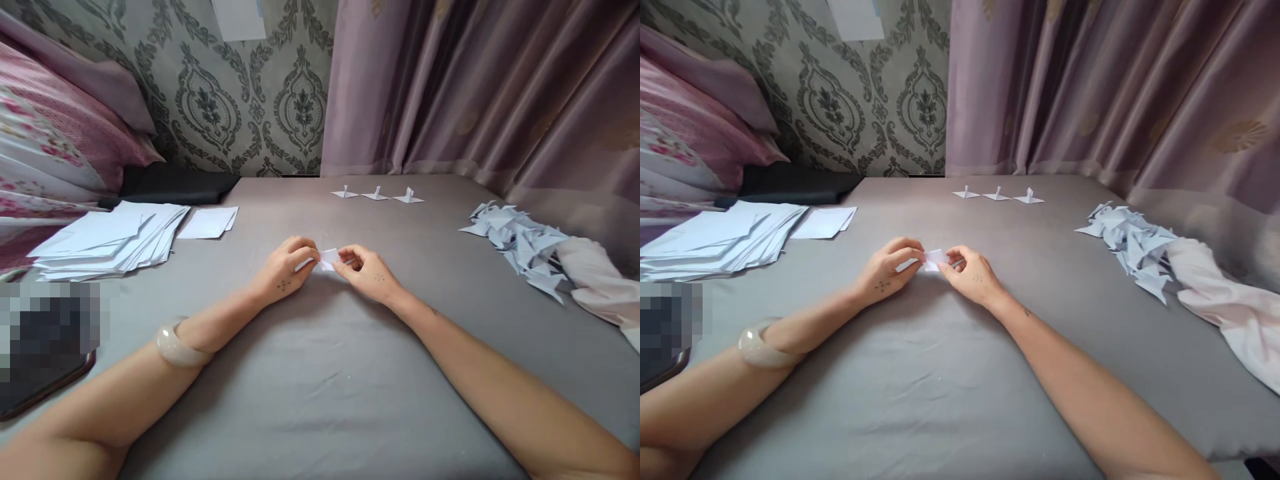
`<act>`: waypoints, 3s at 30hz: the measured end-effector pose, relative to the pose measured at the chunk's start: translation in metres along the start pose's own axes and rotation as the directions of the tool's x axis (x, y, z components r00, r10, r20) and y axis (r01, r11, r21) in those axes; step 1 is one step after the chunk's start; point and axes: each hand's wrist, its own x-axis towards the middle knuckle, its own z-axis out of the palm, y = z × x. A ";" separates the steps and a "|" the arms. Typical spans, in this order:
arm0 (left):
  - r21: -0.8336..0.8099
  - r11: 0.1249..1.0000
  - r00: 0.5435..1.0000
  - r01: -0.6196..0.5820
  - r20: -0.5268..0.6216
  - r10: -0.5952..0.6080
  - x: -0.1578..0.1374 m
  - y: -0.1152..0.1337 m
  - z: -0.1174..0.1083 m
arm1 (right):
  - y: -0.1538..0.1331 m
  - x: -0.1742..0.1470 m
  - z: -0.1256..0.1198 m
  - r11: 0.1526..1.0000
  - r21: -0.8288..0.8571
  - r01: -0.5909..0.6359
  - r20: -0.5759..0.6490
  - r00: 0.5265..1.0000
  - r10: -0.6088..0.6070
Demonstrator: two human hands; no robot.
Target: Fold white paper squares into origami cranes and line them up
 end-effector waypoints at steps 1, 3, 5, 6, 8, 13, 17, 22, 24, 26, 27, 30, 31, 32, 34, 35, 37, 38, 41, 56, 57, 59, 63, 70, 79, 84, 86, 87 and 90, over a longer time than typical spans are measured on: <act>0.009 1.000 0.999 -0.007 -0.042 0.007 0.000 0.001 0.000 | -0.001 0.000 0.000 0.999 0.052 -0.005 0.037 0.999 0.003; -0.013 1.000 0.996 -0.016 -0.090 0.015 -0.001 0.004 -0.002 | -0.003 0.000 0.000 0.984 0.177 -0.038 0.100 0.995 0.020; -0.100 0.995 0.996 0.007 -0.086 -0.015 0.000 0.010 -0.003 | -0.006 0.000 0.000 0.952 0.294 -0.086 0.118 0.992 0.053; -0.164 0.986 0.996 0.041 -0.068 -0.052 0.001 0.013 -0.005 | -0.007 0.000 -0.001 0.937 0.333 -0.108 0.112 0.991 0.074; -0.303 0.941 0.986 0.152 -0.024 -0.167 0.003 0.020 -0.007 | -0.008 0.000 -0.002 0.914 0.385 -0.125 0.084 0.991 0.100; -0.684 0.583 0.871 0.439 0.166 -0.462 0.009 0.023 -0.003 | -0.006 -0.001 -0.001 0.888 0.456 -0.062 0.093 0.995 0.022; -0.853 0.173 0.761 0.493 0.327 -0.560 0.010 0.019 0.004 | -0.005 -0.002 0.001 0.879 0.477 0.008 0.098 0.993 -0.062; -0.846 -0.175 0.654 0.503 0.506 -0.563 0.011 0.019 0.006 | -0.005 -0.001 0.003 0.865 0.501 0.015 0.069 0.996 -0.057; -0.838 -0.224 0.639 0.498 0.529 -0.558 0.011 0.019 0.005 | -0.006 0.000 0.003 0.863 0.506 -0.001 0.071 0.997 -0.040; -0.841 -0.246 0.634 0.481 0.528 -0.566 0.011 0.019 0.004 | -0.005 0.000 0.004 0.853 0.521 -0.015 0.077 0.997 -0.029; -0.844 -0.255 0.632 0.471 0.525 -0.571 0.011 0.019 0.003 | -0.005 0.000 0.004 0.847 0.532 -0.019 0.079 0.997 -0.027; -0.845 -0.278 0.628 0.457 0.528 -0.572 0.012 0.018 0.003 | -0.005 0.001 0.003 0.833 0.553 -0.026 0.085 0.996 -0.025; -0.844 -0.284 0.629 0.456 0.531 -0.568 0.012 0.018 0.003 | -0.005 0.001 0.003 0.832 0.554 -0.030 0.089 0.996 -0.023; -0.842 -0.288 0.630 0.457 0.534 -0.563 0.012 0.018 0.003 | -0.004 0.001 0.002 0.831 0.554 -0.035 0.093 0.995 -0.020; -0.838 -0.297 0.633 0.458 0.542 -0.552 0.012 0.018 0.003 | -0.003 0.001 0.002 0.828 0.559 -0.040 0.103 0.994 -0.021; -0.835 -0.304 0.634 0.459 0.547 -0.547 0.012 0.018 0.004 | -0.003 0.001 0.002 0.825 0.563 -0.039 0.105 0.994 -0.025; -0.828 -0.317 0.635 0.462 0.559 -0.533 0.012 0.018 0.004 | -0.001 0.002 0.002 0.820 0.572 -0.034 0.107 0.994 -0.034; -0.826 -0.323 0.638 0.462 0.563 -0.526 0.012 0.017 0.004 | -0.001 0.002 0.002 0.817 0.576 -0.033 0.107 0.994 -0.036; -0.822 -0.332 0.649 0.463 0.570 -0.504 0.012 0.017 0.004 | 0.000 0.003 0.002 0.811 0.584 -0.035 0.107 0.994 -0.034; -0.839 -0.266 0.654 0.474 0.538 -0.531 0.013 0.019 0.002 | -0.001 0.003 0.001 0.772 0.631 -0.080 0.160 0.987 -0.028; -0.840 -0.255 0.658 0.480 0.536 -0.529 0.013 0.019 0.002 | -0.002 0.002 0.000 0.769 0.633 -0.082 0.166 0.986 -0.031; -0.833 -0.249 0.663 0.494 0.546 -0.511 0.013 0.018 0.002 | -0.004 0.001 0.000 0.764 0.640 -0.086 0.178 0.983 -0.039; -0.830 -0.242 0.673 0.502 0.551 -0.493 0.013 0.017 0.002 | -0.006 0.001 0.002 0.767 0.632 -0.108 0.177 0.984 -0.008; -0.863 0.138 0.772 0.486 0.351 -0.530 0.008 0.027 0.007 | -0.009 0.002 0.003 0.808 0.563 -0.173 0.149 0.983 0.107; -0.777 0.470 0.879 0.419 0.218 -0.425 0.004 0.041 0.009 | -0.001 0.004 0.015 0.910 0.407 -0.074 -0.032 0.995 0.095; -0.789 0.428 0.819 0.440 0.158 -0.551 0.006 0.038 0.011 | -0.001 0.004 0.019 0.925 0.379 0.003 -0.090 0.995 0.034; -0.802 0.416 0.790 0.428 0.109 -0.603 0.006 0.036 0.010 | -0.002 0.003 0.019 0.910 0.415 -0.005 -0.081 0.996 0.042; -0.815 0.403 0.782 0.416 0.094 -0.617 0.007 0.035 0.009 | -0.003 0.003 0.018 0.901 0.435 -0.010 -0.073 0.996 0.046; -0.838 0.367 0.772 0.403 0.097 -0.628 0.007 0.033 0.010 | -0.005 0.002 0.018 0.883 0.470 -0.019 -0.049 0.998 0.048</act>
